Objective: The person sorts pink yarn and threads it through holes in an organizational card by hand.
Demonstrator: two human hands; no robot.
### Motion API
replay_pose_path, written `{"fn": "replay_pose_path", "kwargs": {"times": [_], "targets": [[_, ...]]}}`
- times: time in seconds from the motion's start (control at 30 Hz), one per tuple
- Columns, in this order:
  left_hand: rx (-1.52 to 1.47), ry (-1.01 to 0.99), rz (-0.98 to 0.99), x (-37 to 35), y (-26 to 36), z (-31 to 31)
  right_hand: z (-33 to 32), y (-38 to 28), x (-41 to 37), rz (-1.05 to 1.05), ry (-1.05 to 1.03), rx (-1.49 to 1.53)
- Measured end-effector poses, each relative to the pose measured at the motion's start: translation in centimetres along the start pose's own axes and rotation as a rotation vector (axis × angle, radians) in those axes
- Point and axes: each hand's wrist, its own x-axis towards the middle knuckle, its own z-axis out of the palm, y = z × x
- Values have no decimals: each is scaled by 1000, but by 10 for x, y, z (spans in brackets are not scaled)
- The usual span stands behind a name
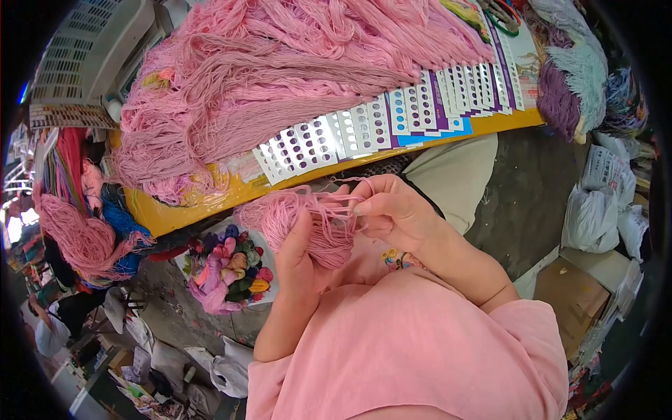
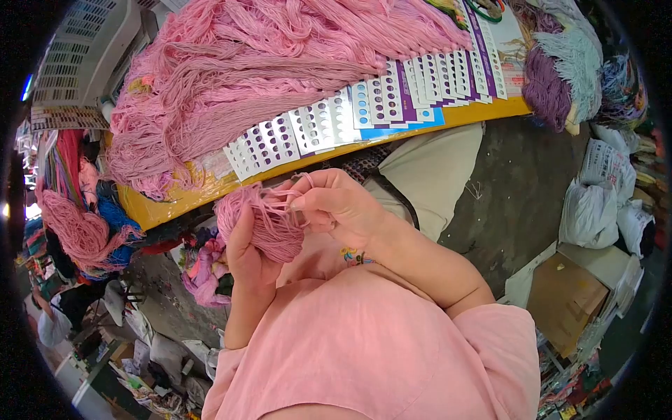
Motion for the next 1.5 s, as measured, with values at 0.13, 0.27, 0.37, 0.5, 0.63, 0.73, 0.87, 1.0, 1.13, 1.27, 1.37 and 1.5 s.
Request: {"fn": "replay_pose_path", "kwargs": {"times": [0.13, 0.27, 0.37, 0.5, 0.63, 0.73, 0.87, 1.0, 1.13, 1.27, 1.37, 1.5], "targets": [[-5, -85, 62, -2, -4, 0, 2, 1, 0, -26, 18, -33], [189, 59, 111, -2, -4, 4, 2, 0, 0, -30, -5, -78], [142, 98, 87, 0, -3, 2, -1, -5, 0, 12, -65, -75], [133, 142, 82, 0, -3, 2, 14, -9, -4, -67, -17, -209], [73, 159, 66, 1, -3, 2, 8, -6, -3, -51, -14, -371], [40, 181, 49, 0, -1, 1, 4, -4, -1, -106, -66, -227], [30, 66, 34, -3, 2, -2, -11, -9, -1, 20, -233, 44], [81, -103, 19, 0, 1, -4, -5, -6, -3, 12, -30, -53], [115, 1, 43, 0, -2, 4, 12, -5, -3, -32, 35, -314], [185, -24, 27, 3, -2, 2, 5, -3, -1, 31, 80, -568], [135, -23, 31, 1, 0, 4, 6, -4, -1, -136, -42, -180], [141, -108, 48, -2, 2, -1, -11, -6, 0, -25, -59, 8]]}}
